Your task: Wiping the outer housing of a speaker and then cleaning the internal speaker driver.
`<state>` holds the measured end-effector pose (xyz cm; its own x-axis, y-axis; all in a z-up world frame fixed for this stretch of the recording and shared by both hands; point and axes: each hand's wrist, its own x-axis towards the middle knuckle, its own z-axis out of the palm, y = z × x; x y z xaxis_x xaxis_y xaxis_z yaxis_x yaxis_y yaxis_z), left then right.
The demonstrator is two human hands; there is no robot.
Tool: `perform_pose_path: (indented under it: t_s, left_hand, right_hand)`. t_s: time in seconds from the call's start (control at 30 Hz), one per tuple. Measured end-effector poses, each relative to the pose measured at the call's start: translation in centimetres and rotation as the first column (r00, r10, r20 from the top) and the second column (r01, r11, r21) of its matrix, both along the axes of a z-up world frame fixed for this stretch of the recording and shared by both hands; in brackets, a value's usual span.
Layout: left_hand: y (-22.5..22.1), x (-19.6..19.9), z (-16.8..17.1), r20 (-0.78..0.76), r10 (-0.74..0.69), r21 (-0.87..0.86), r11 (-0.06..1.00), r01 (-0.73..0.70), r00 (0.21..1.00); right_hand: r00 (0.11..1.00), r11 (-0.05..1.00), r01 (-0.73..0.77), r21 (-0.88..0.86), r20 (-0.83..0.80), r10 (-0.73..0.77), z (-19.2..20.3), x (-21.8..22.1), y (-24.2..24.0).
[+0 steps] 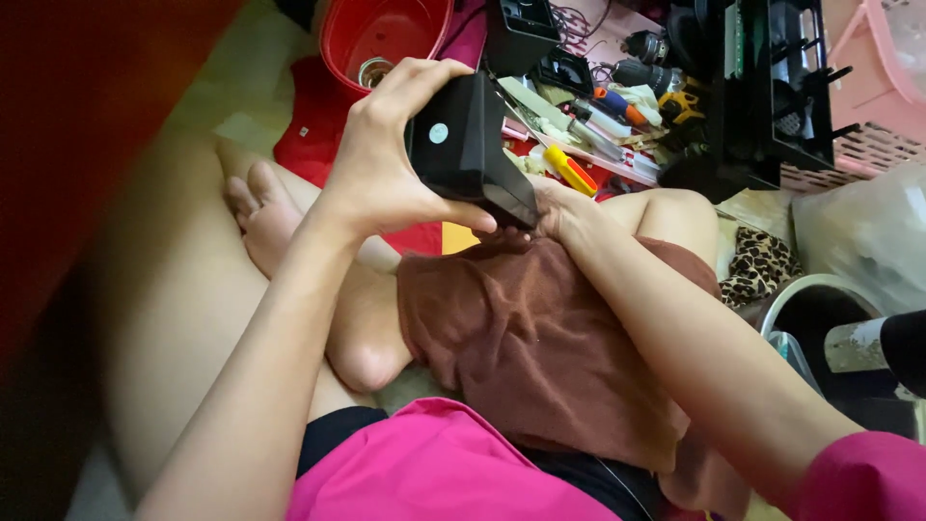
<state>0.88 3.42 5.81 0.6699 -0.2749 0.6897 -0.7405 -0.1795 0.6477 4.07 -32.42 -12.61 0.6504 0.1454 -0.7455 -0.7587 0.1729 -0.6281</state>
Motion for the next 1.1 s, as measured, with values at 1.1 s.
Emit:
perform_pose_path:
  t_s: [1.1]
  left_hand:
    - [-1.8,-1.9,2.8,0.04,-0.035,-0.079,0.996,0.038,0.999]
  right_hand:
    - [0.98,0.969,-0.124,-0.212,0.124,0.153,6.9,3.4,-1.4]
